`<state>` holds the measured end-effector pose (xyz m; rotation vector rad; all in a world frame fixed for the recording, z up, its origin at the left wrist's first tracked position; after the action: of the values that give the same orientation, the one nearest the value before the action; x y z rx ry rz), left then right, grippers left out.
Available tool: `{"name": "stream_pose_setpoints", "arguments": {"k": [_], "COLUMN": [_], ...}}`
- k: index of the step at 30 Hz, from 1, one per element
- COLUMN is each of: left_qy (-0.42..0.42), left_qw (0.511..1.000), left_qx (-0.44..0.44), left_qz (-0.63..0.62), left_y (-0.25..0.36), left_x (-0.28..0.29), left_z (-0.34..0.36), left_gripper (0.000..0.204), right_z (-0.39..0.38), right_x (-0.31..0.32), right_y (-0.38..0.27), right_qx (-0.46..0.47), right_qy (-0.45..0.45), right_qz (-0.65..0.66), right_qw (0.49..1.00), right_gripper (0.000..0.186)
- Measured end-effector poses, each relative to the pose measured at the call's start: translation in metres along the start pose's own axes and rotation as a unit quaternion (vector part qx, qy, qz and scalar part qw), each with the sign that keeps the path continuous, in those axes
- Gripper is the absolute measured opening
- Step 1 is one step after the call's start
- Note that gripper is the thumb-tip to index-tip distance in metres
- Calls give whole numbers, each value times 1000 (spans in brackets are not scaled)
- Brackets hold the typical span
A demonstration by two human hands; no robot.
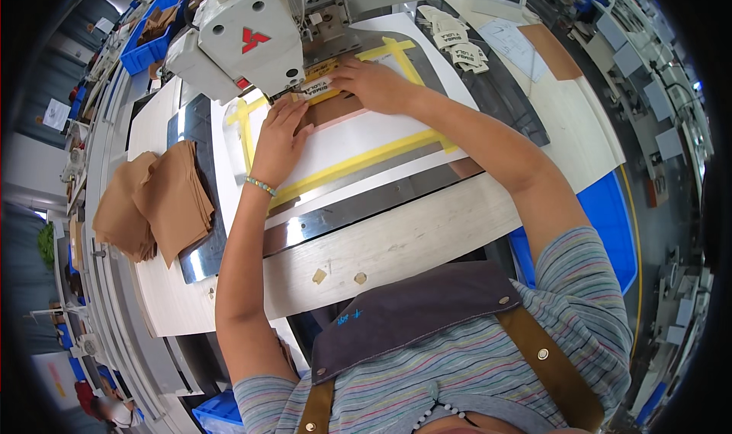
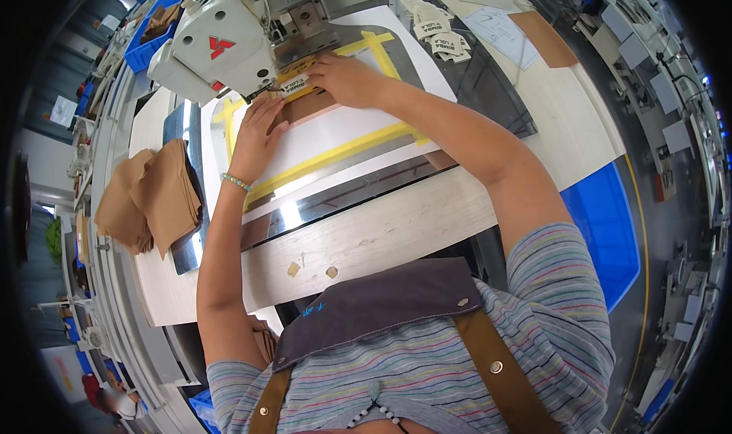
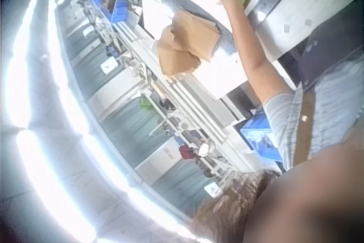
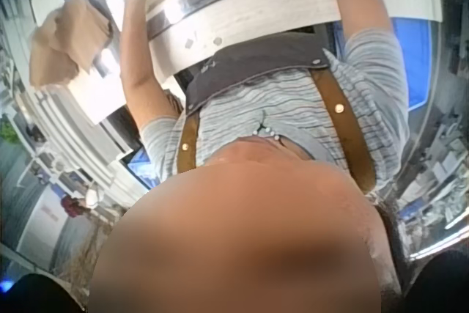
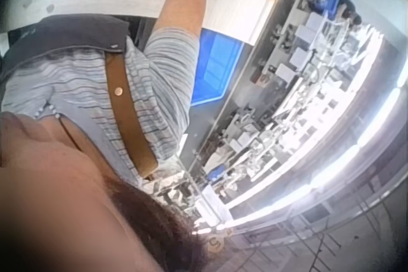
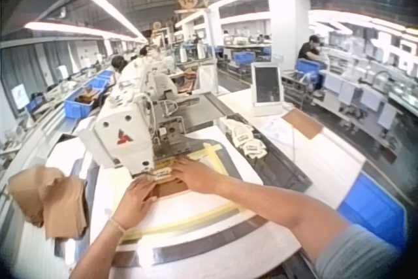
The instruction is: Sewing brand labels onto square leather pieces using an industrial sewing machine.
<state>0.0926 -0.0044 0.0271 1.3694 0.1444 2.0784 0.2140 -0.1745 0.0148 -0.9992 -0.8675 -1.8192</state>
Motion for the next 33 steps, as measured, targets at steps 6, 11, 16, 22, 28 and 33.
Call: {"name": "stream_pose_setpoints", "arguments": {"k": [6, 11, 16, 22, 28, 33], "left_qy": [-13, -26, -23, -43, -59, -52], "left_qw": [999, 999, 999, 998, 998, 999], "left_qx": [-2, 9, -9, -9, 13, -2], "left_qz": [36, 23, 47, 43, 16, 15], "left_y": [0, -4, -2, -6, -7, -6], "left_x": [0, -4, 3, 7, 8, 9], "left_z": [-3, -6, -4, 2, 5, 5], "left_gripper": [42, 40, 39, 36, 33, 33], "right_z": [9, 4, -25, -66, -69, -70], "right_x": [-6, 6, 61, 56, 50, 50], "right_y": [-40, -42, -8, 45, 55, 57], "right_qx": [6, 11, -119, -209, -228, -225], "right_qy": [1, 52, 65, 118, 155, 174], "right_qz": [20, 37, 50, 65, 100, 128], "right_qw": [1000, 998, 989, 969, 956, 950], "right_gripper": [42, 40, 28, 23, 23, 22]}}
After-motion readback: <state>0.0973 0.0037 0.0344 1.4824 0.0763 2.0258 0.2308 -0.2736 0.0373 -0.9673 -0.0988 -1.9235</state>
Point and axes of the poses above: each hand's wrist, its own z-axis towards the middle knuckle, its own x-axis out of the back of the hand, y = z × x, the point moved 6 cm from there along z, towards the middle knuckle, and after that the axes turned 12 degrees about -z, right-handed, at the moved point
